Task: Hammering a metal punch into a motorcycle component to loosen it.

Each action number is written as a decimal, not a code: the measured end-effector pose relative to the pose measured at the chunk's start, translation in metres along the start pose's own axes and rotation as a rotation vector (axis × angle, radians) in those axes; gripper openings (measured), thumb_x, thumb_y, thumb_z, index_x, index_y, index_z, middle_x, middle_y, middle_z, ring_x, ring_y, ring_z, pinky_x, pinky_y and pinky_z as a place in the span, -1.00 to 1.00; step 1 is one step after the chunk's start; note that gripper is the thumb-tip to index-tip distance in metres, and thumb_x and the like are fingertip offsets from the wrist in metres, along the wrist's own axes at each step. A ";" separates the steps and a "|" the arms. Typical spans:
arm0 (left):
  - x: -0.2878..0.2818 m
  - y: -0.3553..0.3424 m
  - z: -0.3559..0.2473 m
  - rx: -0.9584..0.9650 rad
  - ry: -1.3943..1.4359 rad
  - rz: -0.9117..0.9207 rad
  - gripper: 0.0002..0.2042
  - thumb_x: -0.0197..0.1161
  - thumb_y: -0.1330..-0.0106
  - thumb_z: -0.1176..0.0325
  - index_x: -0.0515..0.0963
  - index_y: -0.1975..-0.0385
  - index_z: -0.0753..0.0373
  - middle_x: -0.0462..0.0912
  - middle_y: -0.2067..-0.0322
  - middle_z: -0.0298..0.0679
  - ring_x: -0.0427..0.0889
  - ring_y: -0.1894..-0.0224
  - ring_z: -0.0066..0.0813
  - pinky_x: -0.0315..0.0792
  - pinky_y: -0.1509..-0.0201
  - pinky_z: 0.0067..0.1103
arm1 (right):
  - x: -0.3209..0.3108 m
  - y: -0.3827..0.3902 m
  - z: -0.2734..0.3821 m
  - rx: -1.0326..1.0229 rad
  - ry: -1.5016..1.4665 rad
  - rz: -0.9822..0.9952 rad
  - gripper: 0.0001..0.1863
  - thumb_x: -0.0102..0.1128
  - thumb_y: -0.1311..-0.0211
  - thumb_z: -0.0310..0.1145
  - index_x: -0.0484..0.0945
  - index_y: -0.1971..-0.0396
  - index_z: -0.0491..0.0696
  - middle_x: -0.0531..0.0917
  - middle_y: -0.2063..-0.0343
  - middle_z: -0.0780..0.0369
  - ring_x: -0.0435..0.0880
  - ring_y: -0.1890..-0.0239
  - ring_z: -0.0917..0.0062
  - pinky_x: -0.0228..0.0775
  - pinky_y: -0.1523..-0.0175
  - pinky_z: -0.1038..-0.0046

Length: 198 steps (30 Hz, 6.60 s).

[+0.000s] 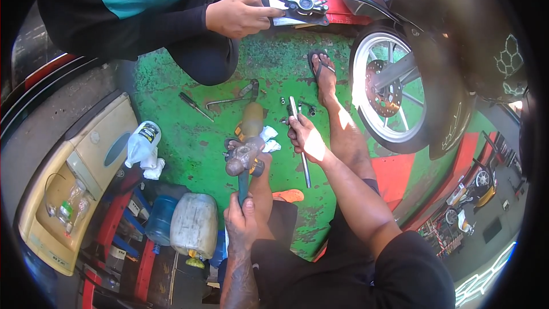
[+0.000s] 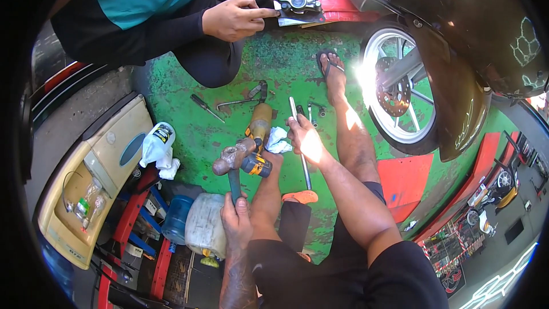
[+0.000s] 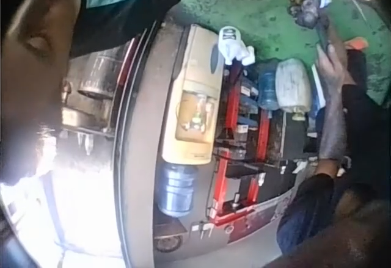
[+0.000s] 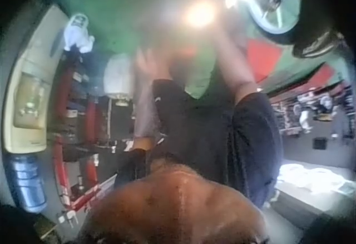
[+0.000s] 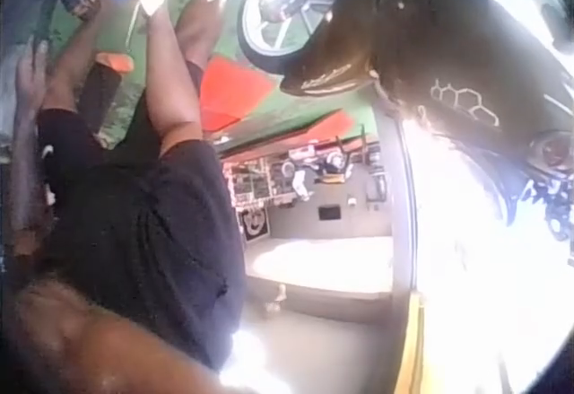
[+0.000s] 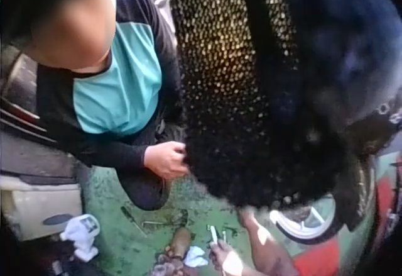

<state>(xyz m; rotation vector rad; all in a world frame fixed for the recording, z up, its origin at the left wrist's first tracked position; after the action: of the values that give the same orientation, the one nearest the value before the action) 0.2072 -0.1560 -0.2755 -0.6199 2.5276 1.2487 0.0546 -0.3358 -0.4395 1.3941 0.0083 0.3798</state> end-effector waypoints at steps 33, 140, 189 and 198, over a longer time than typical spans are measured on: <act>0.023 -0.026 -0.135 0.009 -0.096 0.134 -0.71 0.01 -0.63 0.19 0.47 0.14 0.33 0.35 0.59 -0.44 0.33 0.53 -0.71 0.19 0.49 -0.60 | -0.055 0.046 0.218 -0.907 0.461 -0.334 -0.75 0.21 -0.45 -0.27 0.64 0.00 -0.06 0.61 0.59 0.23 0.47 0.57 0.67 0.26 0.46 0.45; 0.025 -0.056 -0.207 0.672 0.129 -0.059 -0.62 0.09 -0.58 0.04 0.34 0.21 0.30 0.35 0.55 -0.35 0.26 0.63 -0.62 0.19 0.54 -0.70 | 0.019 0.021 0.217 -1.616 0.231 -0.396 -0.63 0.27 -0.24 -0.43 0.45 0.77 -0.05 0.51 0.74 0.14 0.55 0.66 0.17 0.40 0.46 0.23; -0.039 -0.080 -0.251 0.746 0.420 -0.490 -0.64 0.00 -0.58 -0.08 0.37 0.25 0.11 0.28 0.63 -0.38 0.21 0.67 -0.59 0.20 0.57 -0.61 | 0.091 -0.008 0.238 -1.617 0.309 -0.311 -0.59 0.27 -0.33 -0.32 0.53 0.76 -0.07 0.57 0.73 0.14 0.60 0.65 0.21 0.44 0.47 0.24; -0.033 -0.032 -0.141 0.408 0.201 -0.213 -0.62 0.04 -0.59 -0.01 0.34 0.19 0.26 0.28 0.57 -0.39 0.19 0.61 -0.71 0.09 0.59 -0.69 | 0.103 0.030 0.176 -1.382 0.194 0.096 -0.64 0.31 -0.20 -0.39 0.51 0.79 -0.03 0.53 0.76 0.16 0.59 0.66 0.19 0.41 0.52 0.24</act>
<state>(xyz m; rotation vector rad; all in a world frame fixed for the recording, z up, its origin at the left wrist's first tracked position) 0.2460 -0.2777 -0.1996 -0.9175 2.6749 0.5996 0.1839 -0.4733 -0.3552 -0.0086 -0.1395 0.4555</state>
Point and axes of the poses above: each hand's wrist, its own y-axis away from the middle knuckle, its own x-axis out of the palm, z = x × y, the point moved 2 cm from there along -y, towards the middle knuckle
